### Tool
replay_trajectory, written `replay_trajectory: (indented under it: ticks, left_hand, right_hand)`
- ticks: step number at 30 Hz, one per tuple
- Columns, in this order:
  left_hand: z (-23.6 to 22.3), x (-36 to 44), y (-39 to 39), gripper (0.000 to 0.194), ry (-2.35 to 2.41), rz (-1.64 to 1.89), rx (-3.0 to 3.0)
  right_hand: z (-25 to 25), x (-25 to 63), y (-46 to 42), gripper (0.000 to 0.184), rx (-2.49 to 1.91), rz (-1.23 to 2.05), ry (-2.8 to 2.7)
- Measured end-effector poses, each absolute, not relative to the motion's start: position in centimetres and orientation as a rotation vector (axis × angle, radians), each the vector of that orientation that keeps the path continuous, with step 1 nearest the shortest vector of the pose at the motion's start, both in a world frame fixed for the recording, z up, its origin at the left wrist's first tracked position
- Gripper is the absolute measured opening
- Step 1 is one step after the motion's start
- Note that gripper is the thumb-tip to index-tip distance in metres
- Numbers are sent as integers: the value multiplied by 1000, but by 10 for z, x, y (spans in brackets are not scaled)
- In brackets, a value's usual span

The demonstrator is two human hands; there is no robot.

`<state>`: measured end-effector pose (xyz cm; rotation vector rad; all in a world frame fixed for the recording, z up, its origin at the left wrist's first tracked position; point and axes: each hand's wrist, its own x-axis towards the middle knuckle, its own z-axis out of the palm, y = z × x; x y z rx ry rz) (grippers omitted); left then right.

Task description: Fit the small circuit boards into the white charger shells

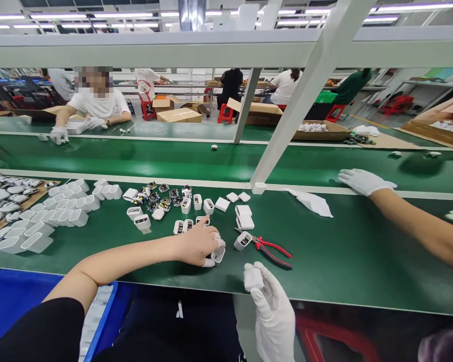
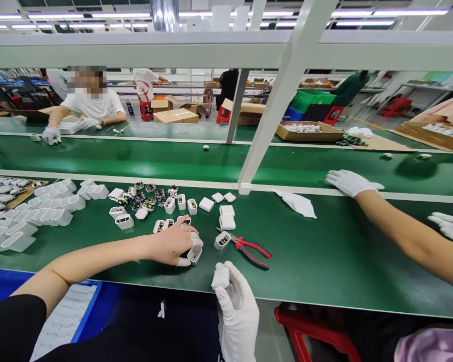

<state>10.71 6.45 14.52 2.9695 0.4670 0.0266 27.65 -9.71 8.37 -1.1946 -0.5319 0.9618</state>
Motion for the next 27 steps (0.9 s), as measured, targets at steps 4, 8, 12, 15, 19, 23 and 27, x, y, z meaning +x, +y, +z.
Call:
replay_trajectory:
  ticks: [4, 8, 12, 15, 19, 23, 27]
  left_hand:
    - [130, 104, 46, 18, 637, 94, 3041]
    - [112, 104, 21, 42, 841, 347, 3112]
    - [95, 114, 5, 24, 993, 672, 3213]
    - [91, 120, -3, 27, 1133, 716, 3154]
    - [93, 115, -14, 28, 1253, 721, 2992]
    - [94, 104, -17, 37, 1217, 748, 2809]
    - [95, 97, -3, 55, 1031, 615, 2643]
  right_hand:
    - [82, 276, -97, 59, -1225, 1018, -531]
    - [78, 273, -95, 57, -1255, 1068, -539]
    - [75, 266, -90, 56, -1287, 1109, -553]
    - [75, 261, -86, 57, -1303, 1095, -554]
    - [79, 259, -80, 54, -1275, 1121, -511]
    - [85, 260, -75, 52, -1261, 1163, -493]
    - [84, 264, -74, 51, -1267, 1148, -613]
